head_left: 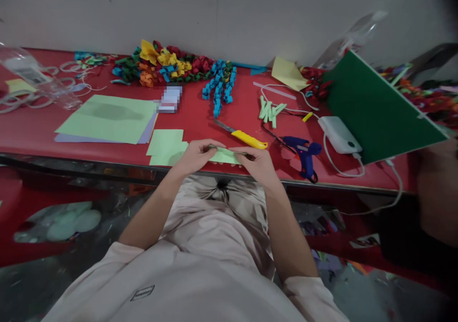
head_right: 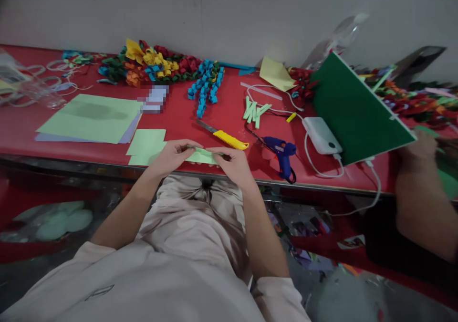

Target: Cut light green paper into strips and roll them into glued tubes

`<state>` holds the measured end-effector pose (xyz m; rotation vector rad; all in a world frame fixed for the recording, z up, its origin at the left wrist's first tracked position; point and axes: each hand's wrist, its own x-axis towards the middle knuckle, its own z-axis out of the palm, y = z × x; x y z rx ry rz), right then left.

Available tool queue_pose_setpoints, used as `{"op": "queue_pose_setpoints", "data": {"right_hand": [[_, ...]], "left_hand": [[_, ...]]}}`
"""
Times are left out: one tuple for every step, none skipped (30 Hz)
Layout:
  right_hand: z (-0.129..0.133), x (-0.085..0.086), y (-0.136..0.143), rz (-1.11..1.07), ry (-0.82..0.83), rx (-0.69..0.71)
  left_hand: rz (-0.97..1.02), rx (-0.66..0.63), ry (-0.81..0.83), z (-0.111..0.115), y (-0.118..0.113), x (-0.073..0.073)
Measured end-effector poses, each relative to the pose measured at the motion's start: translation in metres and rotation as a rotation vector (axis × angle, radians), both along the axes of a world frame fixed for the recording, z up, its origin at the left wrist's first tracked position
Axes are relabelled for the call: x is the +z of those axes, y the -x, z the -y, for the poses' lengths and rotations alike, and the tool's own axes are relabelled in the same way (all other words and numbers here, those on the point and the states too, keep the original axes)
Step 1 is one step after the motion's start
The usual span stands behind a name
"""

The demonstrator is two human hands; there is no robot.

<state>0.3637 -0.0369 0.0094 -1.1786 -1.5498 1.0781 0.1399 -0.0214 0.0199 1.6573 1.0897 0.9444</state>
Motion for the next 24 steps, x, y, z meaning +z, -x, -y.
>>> {"op": "queue_pose_setpoints", "data": {"right_hand": [[0.001,0.001,0.000,0.012,0.001,-0.001],[0.001,0.003,0.001,0.019,0.000,-0.001],[0.002,0.004,0.002,0.022,0.002,0.003],[0.003,0.006,0.002,0.024,0.008,0.006],[0.003,0.007,0.003,0.027,0.017,0.007],[0.003,0.008,0.004,0.029,0.026,0.001],[0.002,0.008,0.005,0.029,0.031,-0.010],[0.001,0.007,0.006,0.028,0.028,-0.020],[0.000,0.006,0.006,0.023,0.014,-0.028],[-0.001,0.004,0.006,0.016,-0.006,-0.031],[-0.003,0.002,0.005,0.012,-0.026,-0.030],[-0.004,0.001,0.005,0.011,-0.044,-0.027],[-0.005,-0.001,0.004,0.010,-0.056,-0.024],[-0.006,-0.002,0.004,0.010,-0.059,-0.021],[-0.006,-0.002,0.004,0.013,-0.055,-0.018],[-0.006,-0.002,0.004,0.019,-0.047,-0.017],[-0.006,-0.002,0.005,0.024,-0.034,-0.018],[-0.005,-0.001,0.006,0.024,-0.010,-0.017],[-0.005,0.000,0.007,0.017,0.021,-0.014],[-0.005,0.001,0.009,0.001,0.052,-0.011],[-0.004,0.001,0.010,-0.019,0.078,-0.007],[-0.004,0.002,0.011,-0.039,0.097,-0.002],[-0.004,0.002,0.012,-0.054,0.106,0.006],[-0.004,0.001,0.012,-0.065,0.108,0.011]], "left_hand": [[-0.006,0.002,0.003,0.001,0.000,0.001],[-0.013,0.006,0.008,0.002,0.000,0.003],[-0.018,0.011,0.014,0.003,0.000,0.004],[-0.019,0.017,0.017,0.003,0.000,0.005],[-0.015,0.022,0.016,0.003,-0.001,0.005],[-0.008,0.027,0.013,0.003,-0.002,0.005],[-0.002,0.034,0.010,0.003,-0.003,0.005],[-0.001,0.042,0.007,0.002,-0.003,0.005],[-0.007,0.050,0.003,0.001,-0.004,0.004],[-0.017,0.056,0.000,0.001,-0.005,0.003],[-0.031,0.058,-0.001,0.000,-0.006,0.003],[-0.048,0.061,-0.001,0.000,-0.006,0.002],[-0.065,0.061,0.000,-0.001,-0.007,0.001],[-0.077,0.062,0.002,-0.001,-0.007,0.001],[-0.082,0.064,0.004,-0.001,-0.007,0.000],[-0.081,0.069,0.005,-0.001,-0.007,-0.001],[-0.076,0.075,0.004,-0.002,-0.007,-0.002],[-0.067,0.078,0.002,-0.002,-0.007,-0.002],[-0.057,0.078,-0.002,-0.002,-0.007,-0.003],[-0.053,0.079,-0.005,-0.002,-0.007,-0.003],[-0.053,0.079,-0.007,-0.002,-0.007,-0.004],[-0.054,0.080,-0.008,-0.002,-0.006,-0.004],[-0.060,0.080,-0.007,-0.002,-0.006,-0.003],[-0.067,0.079,-0.009,-0.002,-0.006,-0.003]]}}
